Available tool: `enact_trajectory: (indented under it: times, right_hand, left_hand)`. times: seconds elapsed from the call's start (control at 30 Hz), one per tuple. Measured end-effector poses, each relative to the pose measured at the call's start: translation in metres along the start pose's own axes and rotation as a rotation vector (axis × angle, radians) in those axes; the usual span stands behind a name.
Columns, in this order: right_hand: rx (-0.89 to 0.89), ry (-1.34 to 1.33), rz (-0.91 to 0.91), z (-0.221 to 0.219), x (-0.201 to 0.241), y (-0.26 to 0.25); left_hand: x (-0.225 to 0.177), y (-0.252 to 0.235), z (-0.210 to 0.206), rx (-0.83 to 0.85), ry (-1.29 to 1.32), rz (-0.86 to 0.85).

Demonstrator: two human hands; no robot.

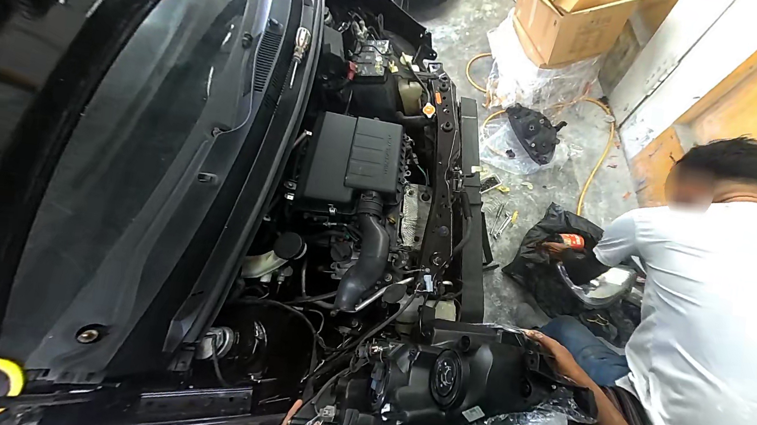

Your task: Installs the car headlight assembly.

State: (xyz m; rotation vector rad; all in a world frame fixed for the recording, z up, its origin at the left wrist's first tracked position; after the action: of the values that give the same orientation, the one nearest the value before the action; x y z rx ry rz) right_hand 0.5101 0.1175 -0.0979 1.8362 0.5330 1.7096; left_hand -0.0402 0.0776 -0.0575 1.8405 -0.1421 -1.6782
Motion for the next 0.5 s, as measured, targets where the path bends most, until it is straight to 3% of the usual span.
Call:
enact_trajectory:
  times: [0.17, 0.33, 0.5]
  right_hand:
    - [-0.041, 0.034, -0.105, -0.007, 0.016, 0.014]
    - [0.047, -0.012, 0.057, 0.014, -0.033, -0.018]
    - [0.027, -0.083, 0.007, 0.011, -0.035, -0.018]
  left_hand:
    - [0.002, -0.002, 0.002, 0.009, -0.003, -0.012]
    - [-0.001, -0.001, 0.000, 0.005, -0.026, -0.008]
    - [-0.002, 0.003, -0.001, -0.027, 0.017, 0.019]
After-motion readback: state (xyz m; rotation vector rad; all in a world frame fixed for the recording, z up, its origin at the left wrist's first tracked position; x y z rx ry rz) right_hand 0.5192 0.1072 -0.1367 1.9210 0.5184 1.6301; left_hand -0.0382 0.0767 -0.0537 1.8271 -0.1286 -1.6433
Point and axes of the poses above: each hand's wrist, its own y-axis away from the middle knuckle, its own z-axis out of the back of the hand, x = y × z, the point moved 10 cm from there along -y, towards the middle knuckle, and after that the axes turned 2 degrees about -y, right-handed, at the moved point
